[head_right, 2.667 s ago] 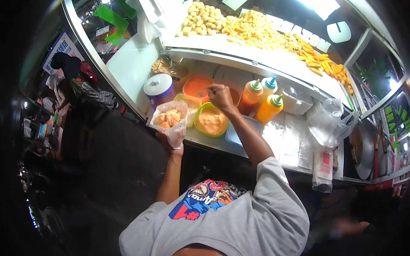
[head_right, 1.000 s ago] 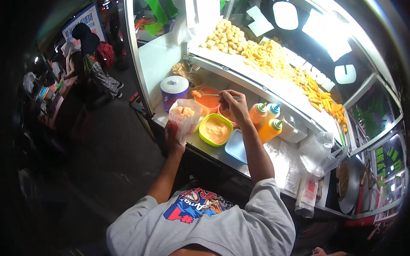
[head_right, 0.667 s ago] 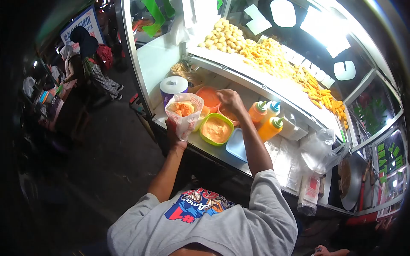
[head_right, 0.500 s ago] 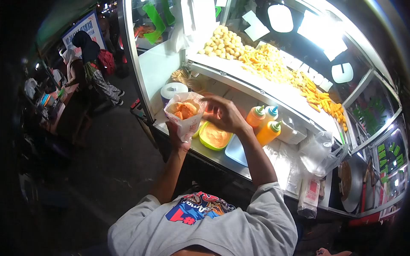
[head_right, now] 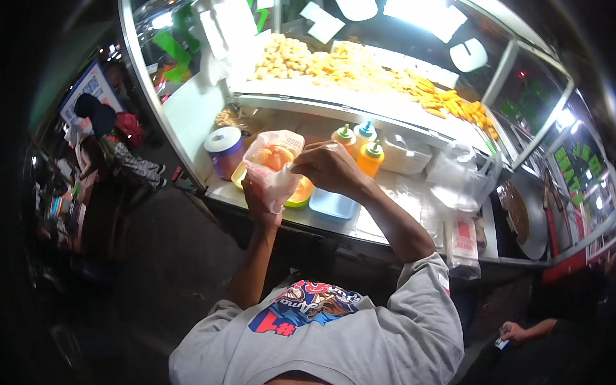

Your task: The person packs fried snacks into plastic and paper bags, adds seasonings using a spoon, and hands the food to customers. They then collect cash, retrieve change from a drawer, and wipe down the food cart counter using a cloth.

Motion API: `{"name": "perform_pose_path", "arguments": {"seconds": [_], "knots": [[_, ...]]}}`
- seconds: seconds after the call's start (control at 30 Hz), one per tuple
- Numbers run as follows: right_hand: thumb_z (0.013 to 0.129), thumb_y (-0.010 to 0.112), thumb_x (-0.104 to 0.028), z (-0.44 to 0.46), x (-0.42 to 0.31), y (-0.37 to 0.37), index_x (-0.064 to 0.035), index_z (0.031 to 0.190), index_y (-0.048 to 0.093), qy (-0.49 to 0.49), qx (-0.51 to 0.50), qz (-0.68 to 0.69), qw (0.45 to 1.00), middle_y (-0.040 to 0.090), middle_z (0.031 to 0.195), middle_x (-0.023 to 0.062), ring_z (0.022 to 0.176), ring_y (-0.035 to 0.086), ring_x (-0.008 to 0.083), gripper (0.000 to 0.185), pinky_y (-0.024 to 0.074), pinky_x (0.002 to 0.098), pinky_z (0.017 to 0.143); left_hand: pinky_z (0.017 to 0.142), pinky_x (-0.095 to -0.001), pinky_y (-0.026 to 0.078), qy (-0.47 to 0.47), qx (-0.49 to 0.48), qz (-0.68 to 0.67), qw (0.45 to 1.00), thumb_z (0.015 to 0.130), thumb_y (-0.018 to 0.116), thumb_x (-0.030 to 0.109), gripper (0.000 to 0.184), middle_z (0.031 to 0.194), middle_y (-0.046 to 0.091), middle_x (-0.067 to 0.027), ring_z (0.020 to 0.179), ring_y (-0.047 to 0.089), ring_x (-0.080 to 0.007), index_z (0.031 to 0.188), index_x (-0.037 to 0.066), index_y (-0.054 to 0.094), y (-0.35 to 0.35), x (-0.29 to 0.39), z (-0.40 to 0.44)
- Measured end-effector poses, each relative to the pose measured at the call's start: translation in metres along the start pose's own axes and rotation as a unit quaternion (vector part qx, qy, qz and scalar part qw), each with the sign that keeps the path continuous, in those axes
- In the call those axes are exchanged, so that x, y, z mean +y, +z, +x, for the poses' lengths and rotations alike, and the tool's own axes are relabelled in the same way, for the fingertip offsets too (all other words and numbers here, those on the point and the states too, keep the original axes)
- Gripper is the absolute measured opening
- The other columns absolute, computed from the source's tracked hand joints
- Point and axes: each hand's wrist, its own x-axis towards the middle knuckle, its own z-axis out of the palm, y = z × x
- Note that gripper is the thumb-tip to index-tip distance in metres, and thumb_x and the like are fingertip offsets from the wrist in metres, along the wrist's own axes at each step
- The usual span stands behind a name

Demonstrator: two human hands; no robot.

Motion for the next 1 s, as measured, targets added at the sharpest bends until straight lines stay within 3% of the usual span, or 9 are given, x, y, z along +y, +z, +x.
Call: {"name": "perform_pose_path", "arguments": {"seconds": [0.03, 0.23, 0.3, 0.37, 0.4, 0.53, 0.6, 0.83, 1.0], "knots": [[0.081, 0.067, -0.011, -0.002, 0.0, -0.005, -0.0027, 0.085, 0.069, 0.01, 0.002, 0.0, 1.0, 0.065, 0.074, 0.0112, 0.066, 0.064, 0.0245, 0.009, 0.0497, 0.0322, 0.062, 0.099, -0.044, 0.042, 0.079, -0.026, 0.049, 0.995, 0.091, 0.044, 0.057, 0.067, 0.129, 0.045, -0.0135, 0.119, 0.048, -0.0273, 0.133, 0.005, 0.036, 0.013, 0.0, -0.004], [0.084, 0.061, -0.004, 0.03, 0.052, -0.048, -0.0024, 0.09, 0.068, 0.137, 0.072, 0.036, 0.987, 0.068, 0.077, 0.0064, 0.057, 0.064, 0.012, 0.009, 0.0492, 0.0233, 0.048, 0.091, -0.0341, 0.043, 0.099, -0.078, 0.115, 0.985, 0.094, 0.052, 0.041, 0.049, 0.115, 0.048, -0.0071, 0.105, 0.05, -0.0174, 0.125, 0.005, 0.038, 0.051, -0.022, 0.063], [0.088, 0.058, -0.006, 0.058, 0.081, -0.08, -0.0009, 0.088, 0.066, 0.134, 0.106, 0.028, 0.985, 0.068, 0.08, 0.0063, 0.061, 0.066, 0.0129, 0.01, 0.0508, 0.0221, 0.048, 0.095, -0.0344, 0.038, 0.066, -0.143, 0.123, 0.98, 0.094, 0.054, 0.038, 0.046, 0.114, 0.048, -0.0062, 0.108, 0.047, -0.0152, 0.123, 0.006, 0.04, 0.083, -0.026, 0.118], [0.091, 0.057, -0.011, 0.084, 0.103, -0.107, 0.0001, 0.089, 0.065, 0.167, 0.144, 0.02, 0.975, 0.068, 0.083, 0.0074, 0.068, 0.069, 0.0143, 0.014, 0.0531, 0.0229, 0.05, 0.096, -0.0354, 0.037, -0.099, -0.152, 0.043, 0.982, 0.09, 0.058, 0.03, 0.046, 0.121, 0.05, -0.0078, 0.115, 0.046, -0.0175, 0.128, 0.01, 0.042, 0.126, -0.021, 0.159], [0.092, 0.056, -0.013, 0.094, 0.119, -0.118, 0.0004, 0.09, 0.065, 0.186, 0.152, 0.01, 0.971, 0.068, 0.084, 0.008, 0.071, 0.069, 0.0151, 0.016, 0.0543, 0.0236, 0.05, 0.096, -0.0448, 0.031, -0.125, -0.206, 0.084, 0.967, 0.09, 0.054, 0.03, 0.044, 0.126, 0.051, -0.0008, 0.119, 0.044, -0.0174, 0.131, 0.018, 0.044, 0.121, -0.046, 0.204], [0.092, 0.055, -0.012, 0.101, 0.208, -0.125, -0.0021, 0.092, 0.065, 0.226, 0.153, -0.053, 0.96, 0.068, 0.086, 0.0076, 0.074, 0.068, 0.0151, 0.014, 0.0558, 0.025, 0.054, 0.095, -0.0377, 0.032, -0.253, -0.112, 0.134, 0.952, 0.092, 0.04, 0.033, 0.042, 0.126, 0.051, -0.0032, 0.114, 0.047, -0.0188, 0.129, 0.014, 0.045, 0.148, -0.087, 0.258], [0.09, 0.056, -0.009, 0.093, 0.261, -0.115, -0.0039, 0.092, 0.066, 0.23, 0.152, -0.073, 0.959, 0.068, 0.084, 0.0071, 0.074, 0.067, 0.0145, 0.012, 0.0564, 0.0265, 0.056, 0.092, -0.0361, 0.038, -0.305, -0.177, 0.049, 0.934, 0.091, 0.034, 0.031, 0.043, 0.131, 0.047, -0.006, 0.107, 0.051, -0.0205, 0.129, 0.011, 0.043, 0.124, -0.144, 0.304], [0.081, 0.06, -0.014, 0.077, 0.299, -0.094, -0.0062, 0.087, 0.069, 0.19, 0.101, -0.249, 0.944, 0.068, 0.082, 0.0128, 0.079, 0.065, 0.0293, 0.013, 0.0507, 0.0359, 0.073, 0.101, -0.0348, 0.035, -0.285, -0.242, 0.214, 0.902, 0.096, 0.029, 0.045, 0.057, 0.142, 0.037, -0.0109, 0.122, 0.044, -0.023, 0.138, 0.007, 0.034, 0.133, -0.152, 0.295], [0.084, 0.058, -0.015, 0.083, 0.3, -0.093, -0.0089, 0.09, 0.069, 0.187, 0.014, -0.297, 0.936, 0.066, 0.091, 0.0117, 0.088, 0.062, 0.0303, 0.014, 0.0476, 0.0401, 0.079, 0.098, -0.0351, 0.042, -0.272, -0.286, 0.209, 0.895, 0.099, 0.022, 0.046, 0.055, 0.12, 0.056, -0.0093, 0.11, 0.056, -0.02, 0.126, 0.005, 0.046, 0.117, -0.202, 0.329]]}}
